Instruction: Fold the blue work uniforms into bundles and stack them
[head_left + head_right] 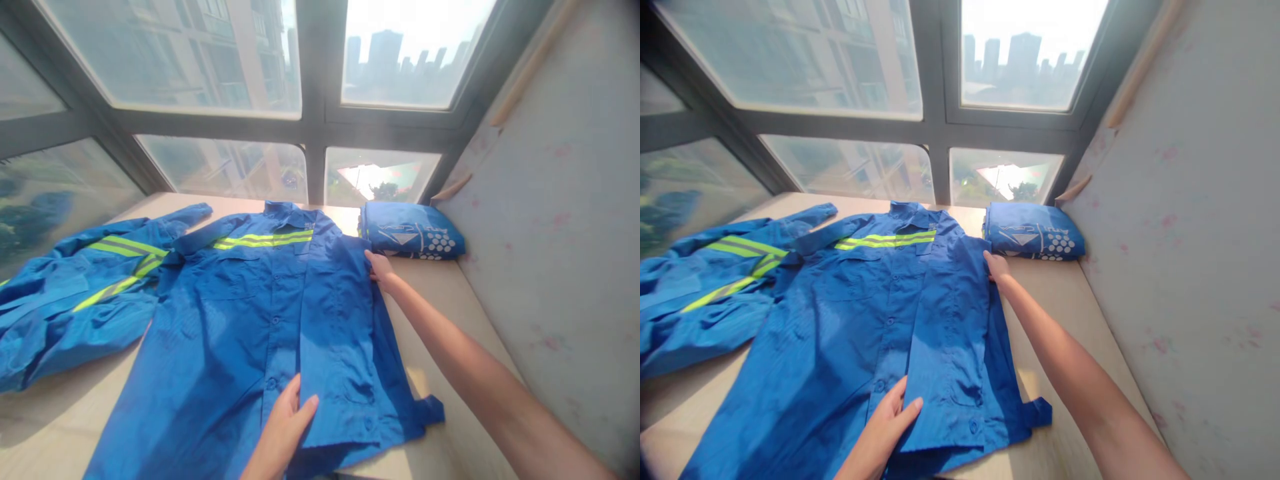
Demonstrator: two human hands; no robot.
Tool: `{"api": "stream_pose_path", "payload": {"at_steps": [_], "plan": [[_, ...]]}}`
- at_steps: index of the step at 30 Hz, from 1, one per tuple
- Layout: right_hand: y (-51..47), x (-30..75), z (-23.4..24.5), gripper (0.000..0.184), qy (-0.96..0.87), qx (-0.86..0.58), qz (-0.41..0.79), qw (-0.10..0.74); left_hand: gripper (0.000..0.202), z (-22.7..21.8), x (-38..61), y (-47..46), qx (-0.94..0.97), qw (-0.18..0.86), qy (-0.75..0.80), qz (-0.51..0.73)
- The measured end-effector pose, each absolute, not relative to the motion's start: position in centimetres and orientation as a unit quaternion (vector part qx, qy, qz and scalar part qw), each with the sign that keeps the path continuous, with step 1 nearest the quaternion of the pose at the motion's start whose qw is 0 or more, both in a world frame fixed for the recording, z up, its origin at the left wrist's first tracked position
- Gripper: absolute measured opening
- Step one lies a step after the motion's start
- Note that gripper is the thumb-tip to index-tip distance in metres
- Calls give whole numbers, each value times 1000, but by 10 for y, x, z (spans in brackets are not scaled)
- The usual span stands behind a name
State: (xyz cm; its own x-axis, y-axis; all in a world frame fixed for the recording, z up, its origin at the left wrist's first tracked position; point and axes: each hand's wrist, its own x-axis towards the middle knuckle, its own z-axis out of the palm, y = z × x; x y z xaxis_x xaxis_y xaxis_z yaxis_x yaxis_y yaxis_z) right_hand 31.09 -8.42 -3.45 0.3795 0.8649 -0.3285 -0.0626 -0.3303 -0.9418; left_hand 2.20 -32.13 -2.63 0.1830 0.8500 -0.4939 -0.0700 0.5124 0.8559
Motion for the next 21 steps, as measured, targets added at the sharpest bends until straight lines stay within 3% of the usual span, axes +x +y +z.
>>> {"api": "stream_pose_path", "payload": {"at_steps": [7, 12, 18, 21], "plan": [[-76, 307, -29, 22, -334, -663, 467, 480, 67, -16, 33, -335, 349, 677, 531, 372], [-78, 320, -36, 11, -368, -699, 409, 457, 67, -40, 48, -353, 416, 669, 536, 306], [-115, 326, -40, 26, -394, -695, 438, 412, 68, -46, 51, -362, 411, 659, 553, 300], [-126, 326, -33, 41, -425, -624, 486, 440, 73, -43, 54, -361, 386, 685, 534, 311]]}}
